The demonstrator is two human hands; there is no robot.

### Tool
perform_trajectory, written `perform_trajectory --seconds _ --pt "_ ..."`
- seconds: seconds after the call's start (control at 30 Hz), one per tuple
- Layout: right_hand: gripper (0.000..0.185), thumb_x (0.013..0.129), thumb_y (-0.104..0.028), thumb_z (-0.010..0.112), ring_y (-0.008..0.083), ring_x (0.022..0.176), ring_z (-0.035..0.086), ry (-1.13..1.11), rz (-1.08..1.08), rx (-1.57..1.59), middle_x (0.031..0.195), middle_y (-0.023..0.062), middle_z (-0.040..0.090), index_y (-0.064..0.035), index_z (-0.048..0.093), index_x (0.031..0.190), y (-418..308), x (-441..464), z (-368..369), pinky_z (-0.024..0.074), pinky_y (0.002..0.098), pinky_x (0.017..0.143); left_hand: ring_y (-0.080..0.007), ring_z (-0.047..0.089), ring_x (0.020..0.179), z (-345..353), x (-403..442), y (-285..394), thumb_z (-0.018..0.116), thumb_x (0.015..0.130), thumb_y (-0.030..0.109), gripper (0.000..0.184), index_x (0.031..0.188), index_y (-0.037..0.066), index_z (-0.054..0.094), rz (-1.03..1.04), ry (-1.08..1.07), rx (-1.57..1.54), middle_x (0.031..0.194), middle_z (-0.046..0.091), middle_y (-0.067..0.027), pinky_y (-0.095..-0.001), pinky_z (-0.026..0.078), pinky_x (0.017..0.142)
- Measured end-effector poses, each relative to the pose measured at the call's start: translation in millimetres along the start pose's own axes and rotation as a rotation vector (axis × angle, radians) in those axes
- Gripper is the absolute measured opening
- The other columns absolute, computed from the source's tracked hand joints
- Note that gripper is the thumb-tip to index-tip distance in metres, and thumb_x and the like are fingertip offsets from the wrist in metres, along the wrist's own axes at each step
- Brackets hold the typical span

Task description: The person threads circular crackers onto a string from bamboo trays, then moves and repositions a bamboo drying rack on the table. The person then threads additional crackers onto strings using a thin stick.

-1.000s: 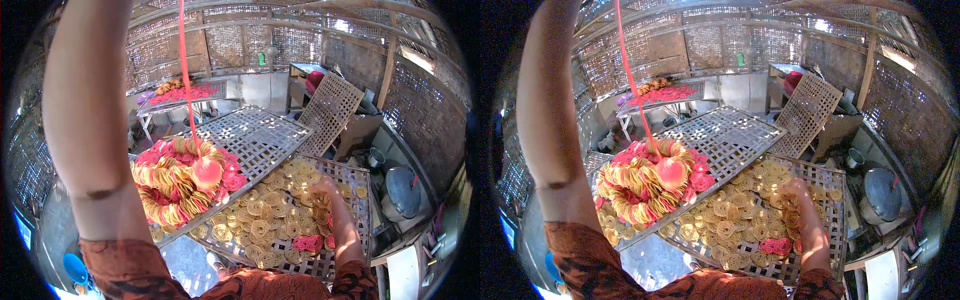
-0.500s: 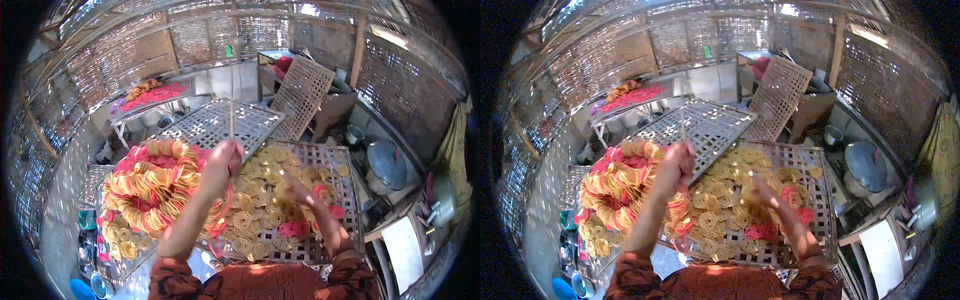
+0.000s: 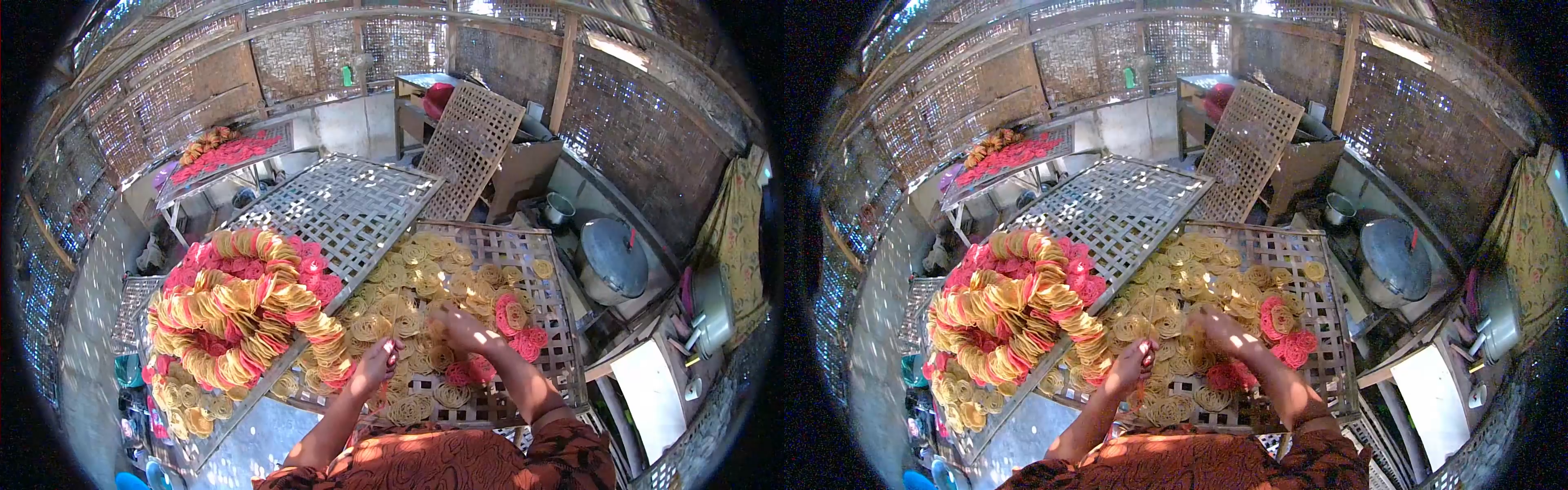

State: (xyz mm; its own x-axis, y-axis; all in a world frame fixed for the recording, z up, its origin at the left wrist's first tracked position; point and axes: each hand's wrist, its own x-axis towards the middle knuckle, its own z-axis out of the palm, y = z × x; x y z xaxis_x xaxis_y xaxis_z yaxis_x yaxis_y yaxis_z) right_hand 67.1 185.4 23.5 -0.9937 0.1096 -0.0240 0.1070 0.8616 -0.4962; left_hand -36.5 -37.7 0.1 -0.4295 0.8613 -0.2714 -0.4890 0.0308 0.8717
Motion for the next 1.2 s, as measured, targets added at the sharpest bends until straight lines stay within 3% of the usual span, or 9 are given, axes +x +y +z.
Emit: perform_trajectory --seconds 0.1,0.17,0.23,0.37,0.47,0.5,0.63,0.93,1.2 --pt "0.040 0.085 -0.015 0.049 0.0383 0.114 0.046 0.170 0.046 0.183 0.128 0.0236 0.038 -0.0082 0.039 0.124 10.5 11.2 15.7 0.0419 0.0416 0.091 -0.0046 0.028 0.050 -2.1 1.1 -5.4 0.038 0.096 0.031 0.022 0.096 0.011 0.047 0.005 -0.009 0.034 0.066 0.036 0.0061 -0.0187 0.025 0.044" --pt "0.039 0.080 -0.009 0.057 0.0387 0.105 0.049 0.262 -0.219 0.369 0.120 0.0198 0.045 -0.0094 0.045 0.117 54.3 27.0 58.6 0.0425 0.0430 0.087 -0.0045 0.028 0.050 -3.5 1.7 -8.6 0.037 0.096 0.031 0.022 0.096 0.011 0.047 0.000 -0.004 0.045 0.066 0.036 0.0063 -0.0189 0.024 0.043" --pt "0.045 0.080 -0.006 0.060 0.0403 0.102 0.049 0.542 -0.139 0.037 0.117 0.0177 0.048 -0.0106 0.042 0.121 38.0 14.8 69.1 0.0415 0.0437 0.088 -0.0044 0.029 0.050 -2.7 4.7 -9.7 0.037 0.096 0.030 0.021 0.095 0.011 0.047 -0.016 0.005 0.045 0.065 0.036 0.0065 -0.0191 0.024 0.043" --pt "0.050 0.082 -0.007 0.060 0.0379 0.107 0.049 0.339 -0.286 0.085 0.121 0.0186 0.046 -0.0106 0.036 0.126 29.1 7.4 40.8 0.0424 0.0424 0.089 -0.0047 0.029 0.047 4.2 7.3 -12.5 0.038 0.096 0.028 0.019 0.091 0.013 0.049 -0.007 0.012 0.162 0.058 0.035 0.0072 -0.0199 0.023 0.041" --pt "0.053 0.081 -0.009 0.063 0.0286 0.103 0.053 0.431 0.096 0.778 0.118 0.0137 0.047 -0.0103 0.036 0.126 33.4 8.7 33.4 0.0484 0.0379 0.080 -0.0049 0.030 0.048 8.6 7.5 -12.6 0.036 0.097 0.023 0.021 0.090 0.009 0.050 0.056 -0.024 0.313 0.057 0.035 0.0061 -0.0208 0.025 0.042" --pt "0.053 0.082 -0.011 0.065 0.0188 0.097 0.054 0.346 0.312 1.110 0.113 0.0079 0.048 -0.0102 0.037 0.126 39.2 9.8 21.3 0.0528 0.0347 0.073 -0.0056 0.031 0.048 6.7 12.4 -20.7 0.037 0.097 0.022 0.022 0.088 0.007 0.050 0.014 -0.002 0.283 0.054 0.035 0.0056 -0.0211 0.026 0.043" --pt "0.058 0.085 -0.011 0.060 0.0239 0.097 0.056 0.324 0.363 1.626 0.115 0.0108 0.050 -0.0100 0.027 0.132 23.1 -6.2 -11.3 0.0553 0.0384 0.078 -0.0053 0.035 0.051 4.0 11.1 -27.7 0.037 0.097 0.021 0.022 0.090 0.006 0.051 0.085 -0.132 0.336 0.058 0.039 0.0053 -0.0203 0.029 0.048" --pt "0.060 0.083 -0.001 0.058 0.0239 0.103 0.054 0.440 0.059 1.442 0.116 0.0114 0.049 -0.0089 0.027 0.133 5.9 -21.6 -27.0 0.0510 0.0384 0.085 -0.0058 0.038 0.058 20.3 -1.0 -12.3 0.039 0.096 0.020 0.022 0.091 0.005 0.053 -0.024 -0.165 0.455 0.065 0.044 0.0048 -0.0203 0.031 0.052" --pt "0.064 0.078 -0.001 0.063 0.0262 0.108 0.052 0.574 0.072 0.543 0.120 0.0113 0.048 -0.0087 0.029 0.132 0.5 -26.2 -30.5 0.0448 0.0337 0.092 -0.0039 0.034 0.052 30.0 -0.9 -9.2 0.039 0.097 0.027 0.025 0.087 0.009 0.054 0.009 -0.151 0.381 0.060 0.040 0.0070 -0.0194 0.025 0.047"
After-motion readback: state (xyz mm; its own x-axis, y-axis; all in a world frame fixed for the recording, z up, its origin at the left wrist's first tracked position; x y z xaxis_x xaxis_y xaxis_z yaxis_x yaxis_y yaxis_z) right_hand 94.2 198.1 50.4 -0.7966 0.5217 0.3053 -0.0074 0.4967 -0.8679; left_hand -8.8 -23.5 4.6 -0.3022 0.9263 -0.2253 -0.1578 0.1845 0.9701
